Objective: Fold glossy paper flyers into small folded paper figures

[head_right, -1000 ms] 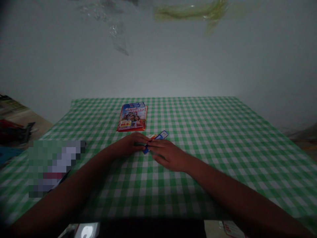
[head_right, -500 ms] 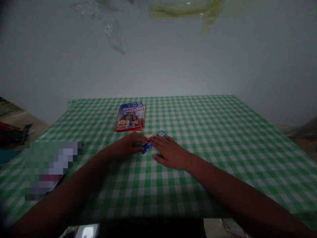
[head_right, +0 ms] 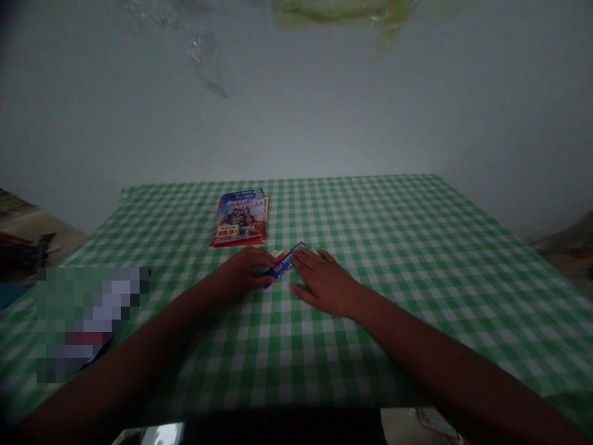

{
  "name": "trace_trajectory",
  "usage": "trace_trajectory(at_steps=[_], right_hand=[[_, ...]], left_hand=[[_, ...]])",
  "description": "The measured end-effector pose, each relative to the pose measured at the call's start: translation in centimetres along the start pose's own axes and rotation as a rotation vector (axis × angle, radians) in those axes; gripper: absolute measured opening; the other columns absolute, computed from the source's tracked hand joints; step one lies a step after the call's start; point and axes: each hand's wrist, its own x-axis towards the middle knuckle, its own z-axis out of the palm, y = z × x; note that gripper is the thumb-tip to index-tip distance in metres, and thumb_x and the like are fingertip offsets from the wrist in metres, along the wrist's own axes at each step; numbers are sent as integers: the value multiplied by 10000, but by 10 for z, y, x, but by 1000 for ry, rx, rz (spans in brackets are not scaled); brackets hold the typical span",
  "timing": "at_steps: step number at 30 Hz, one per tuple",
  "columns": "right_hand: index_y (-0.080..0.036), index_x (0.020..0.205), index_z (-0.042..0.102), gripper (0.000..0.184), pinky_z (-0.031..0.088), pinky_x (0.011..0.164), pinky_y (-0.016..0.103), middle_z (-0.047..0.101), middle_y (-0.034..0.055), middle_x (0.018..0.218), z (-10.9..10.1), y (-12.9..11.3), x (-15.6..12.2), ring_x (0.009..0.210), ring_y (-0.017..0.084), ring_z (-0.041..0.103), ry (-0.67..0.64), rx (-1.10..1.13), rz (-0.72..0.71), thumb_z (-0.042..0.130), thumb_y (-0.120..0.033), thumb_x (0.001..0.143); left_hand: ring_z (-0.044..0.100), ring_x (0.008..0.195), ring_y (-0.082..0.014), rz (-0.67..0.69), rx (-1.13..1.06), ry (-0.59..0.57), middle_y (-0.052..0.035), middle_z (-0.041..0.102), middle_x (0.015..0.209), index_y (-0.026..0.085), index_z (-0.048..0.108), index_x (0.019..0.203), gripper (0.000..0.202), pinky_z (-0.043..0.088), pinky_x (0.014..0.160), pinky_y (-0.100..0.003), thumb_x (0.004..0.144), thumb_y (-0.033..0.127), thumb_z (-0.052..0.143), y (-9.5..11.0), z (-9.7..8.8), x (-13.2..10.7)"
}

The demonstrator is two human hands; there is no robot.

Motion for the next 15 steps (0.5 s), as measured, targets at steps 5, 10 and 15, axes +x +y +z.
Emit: trace_trajectory(at_steps=[5,10,15], right_hand=[[-78,1484,383,631,292,1146,570,344,208,1557,-3,4,-2,1452,321,305,-27,-32,38,435,-464,987],[-104,1500,365,640,294,1139,583,334,195,1564,-2,5,-2,1457,320,294,-60,-29,32,425,-485,989],[-174,1512,356,590,298,1111,615,287,185,1589,-3,5,-4,1466,336,265,-70,-68,-7,412,-467,1002]], left_hand=[[627,1046,-209,18,26,-24,-29,714,1114,229,707,1030,237,453,982,-381,808,306,739,0,0,0],[599,1071,-227,12,114,-63,-42,686,1169,232,675,1131,302,446,988,-396,841,309,711,6,-1,-2],[573,1089,-230,50,223,-145,-33,651,1231,310,654,1232,317,451,968,-408,917,295,617,11,-4,-3]])
